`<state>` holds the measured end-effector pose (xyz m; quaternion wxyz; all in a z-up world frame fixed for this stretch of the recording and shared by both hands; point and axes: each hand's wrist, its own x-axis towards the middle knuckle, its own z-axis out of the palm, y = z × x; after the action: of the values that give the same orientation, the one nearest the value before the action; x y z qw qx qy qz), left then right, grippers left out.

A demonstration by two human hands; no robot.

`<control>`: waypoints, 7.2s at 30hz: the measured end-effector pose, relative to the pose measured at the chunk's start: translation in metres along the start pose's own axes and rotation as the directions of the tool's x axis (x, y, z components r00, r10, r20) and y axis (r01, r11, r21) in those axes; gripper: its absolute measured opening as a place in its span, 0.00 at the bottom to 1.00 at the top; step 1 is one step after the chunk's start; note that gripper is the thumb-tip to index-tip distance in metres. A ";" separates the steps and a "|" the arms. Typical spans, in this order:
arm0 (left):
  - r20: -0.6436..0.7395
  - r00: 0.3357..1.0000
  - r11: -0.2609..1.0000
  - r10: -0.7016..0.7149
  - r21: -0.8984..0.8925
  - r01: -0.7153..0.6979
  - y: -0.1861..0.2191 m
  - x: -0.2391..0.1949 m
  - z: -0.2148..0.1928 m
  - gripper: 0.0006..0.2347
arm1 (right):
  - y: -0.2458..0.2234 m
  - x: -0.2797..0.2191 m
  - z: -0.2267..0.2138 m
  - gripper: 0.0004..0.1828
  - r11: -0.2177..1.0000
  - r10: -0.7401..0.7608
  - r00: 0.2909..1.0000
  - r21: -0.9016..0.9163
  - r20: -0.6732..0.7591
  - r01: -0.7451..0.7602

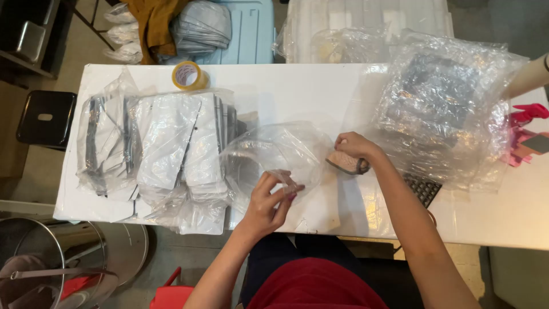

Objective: Packaging individual items into plastic bags and organizing them on a table

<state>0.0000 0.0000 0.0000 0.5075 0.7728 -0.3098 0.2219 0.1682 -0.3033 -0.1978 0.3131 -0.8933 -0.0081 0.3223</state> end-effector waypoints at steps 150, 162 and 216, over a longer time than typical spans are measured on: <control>0.247 -0.268 -0.298 -0.931 -0.939 0.170 -0.161 -0.258 0.048 0.09 | -0.206 0.153 0.087 0.11 0.960 -0.193 0.978 -0.220 -0.080 0.171; 0.079 -0.323 -0.103 -0.943 -0.993 0.055 -0.133 -0.273 0.033 0.05 | -0.221 0.103 0.012 0.08 0.969 -0.243 0.883 -0.139 -0.402 0.203; 0.583 -0.172 -0.271 -0.794 -0.087 0.959 -0.044 -0.185 0.101 0.18 | -0.063 0.050 -0.079 0.37 0.953 0.242 0.949 0.233 -0.203 -0.193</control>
<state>-0.0970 -0.0337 -0.1891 0.6244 0.5805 0.2614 -0.4525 0.2657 -0.2855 -0.1442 0.3669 -0.8817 0.1613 0.2489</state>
